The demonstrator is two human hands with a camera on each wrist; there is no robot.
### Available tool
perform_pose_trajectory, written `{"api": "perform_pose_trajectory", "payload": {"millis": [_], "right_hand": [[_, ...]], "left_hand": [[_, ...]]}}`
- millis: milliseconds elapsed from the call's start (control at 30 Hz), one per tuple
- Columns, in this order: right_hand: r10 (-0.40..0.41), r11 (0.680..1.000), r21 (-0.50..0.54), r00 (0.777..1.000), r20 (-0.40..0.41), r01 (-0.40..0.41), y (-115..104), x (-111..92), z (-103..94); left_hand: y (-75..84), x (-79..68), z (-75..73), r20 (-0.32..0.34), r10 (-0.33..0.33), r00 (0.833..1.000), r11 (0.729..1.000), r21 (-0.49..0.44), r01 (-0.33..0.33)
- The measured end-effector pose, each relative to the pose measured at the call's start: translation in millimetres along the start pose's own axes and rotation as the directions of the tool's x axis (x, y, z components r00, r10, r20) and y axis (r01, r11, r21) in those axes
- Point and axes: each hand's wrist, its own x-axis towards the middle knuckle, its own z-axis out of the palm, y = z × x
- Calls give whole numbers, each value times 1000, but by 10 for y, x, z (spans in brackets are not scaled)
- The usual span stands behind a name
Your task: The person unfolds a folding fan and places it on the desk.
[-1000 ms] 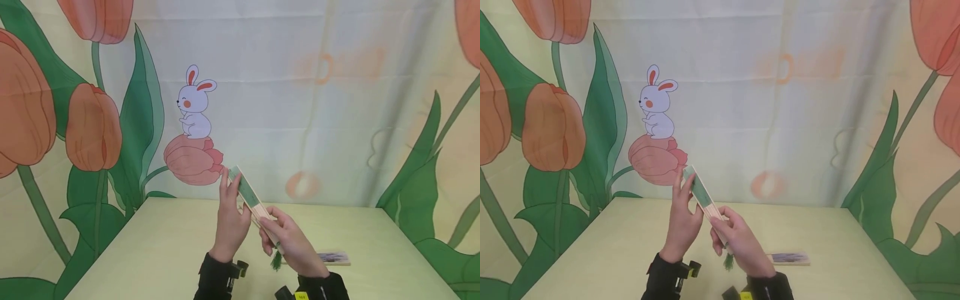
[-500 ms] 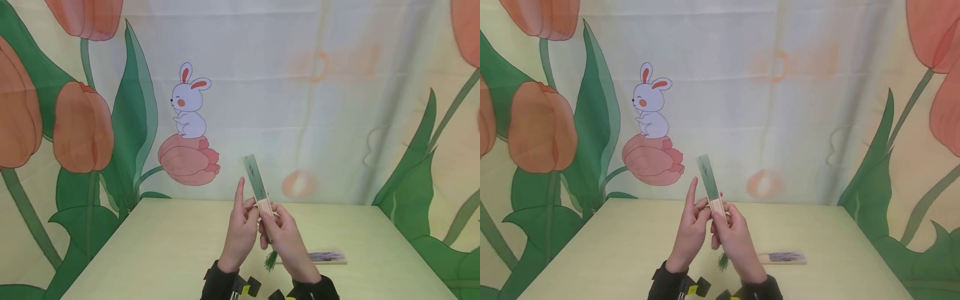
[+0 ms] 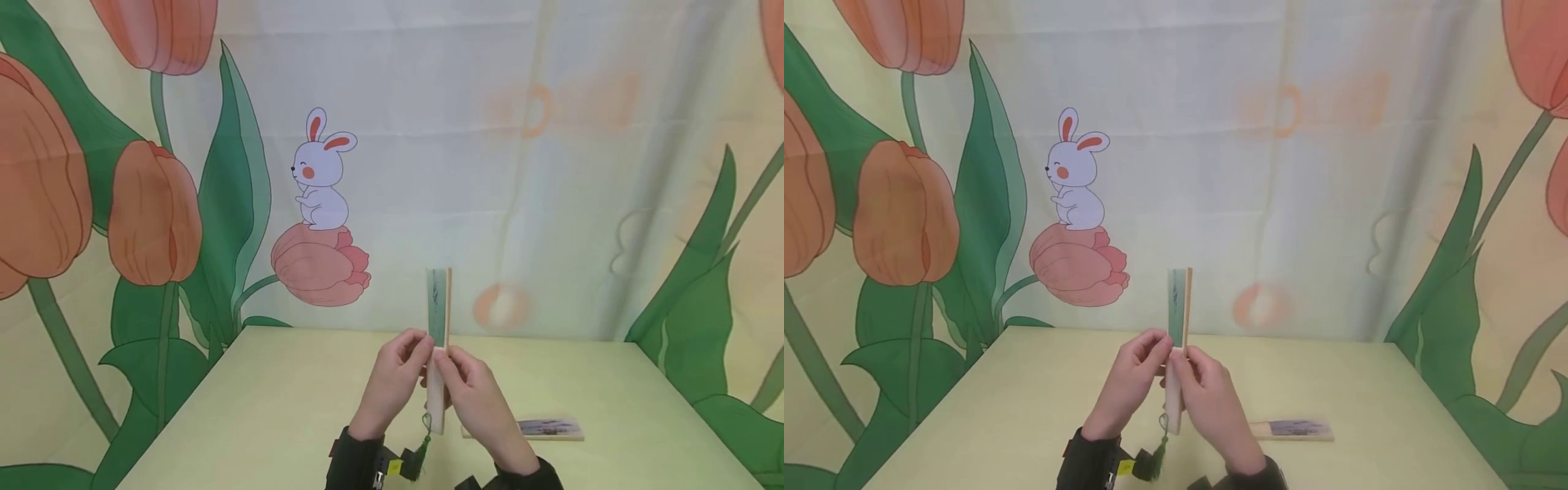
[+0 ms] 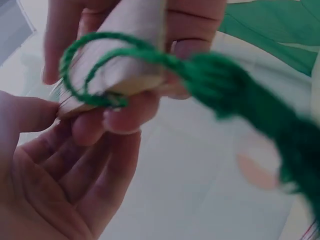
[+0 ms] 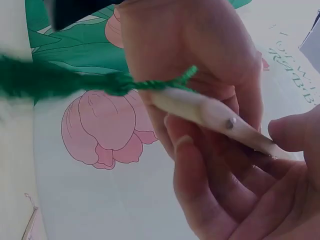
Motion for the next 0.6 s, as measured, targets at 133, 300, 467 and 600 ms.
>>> {"api": "perform_pose_trajectory", "payload": {"millis": [133,300,467,600], "right_hand": [[-8,999,-40,1000,15,9,-12,0,-46],[16,1000,1,1000,20,-16,-33,-25,-123],[38,997,71,999,39,-41,-46,-27,-145],[52,995,81,997,51,-56,-43,-21,-121]], "left_hand": [[17,15,-67,67,-20,998,998,-62,24],[37,13,-103,140,-14,990,990,-139,34],[40,16,-123,162,-5,987,988,-152,30],[28,0,-147,156,-19,988,985,-164,44]]}}
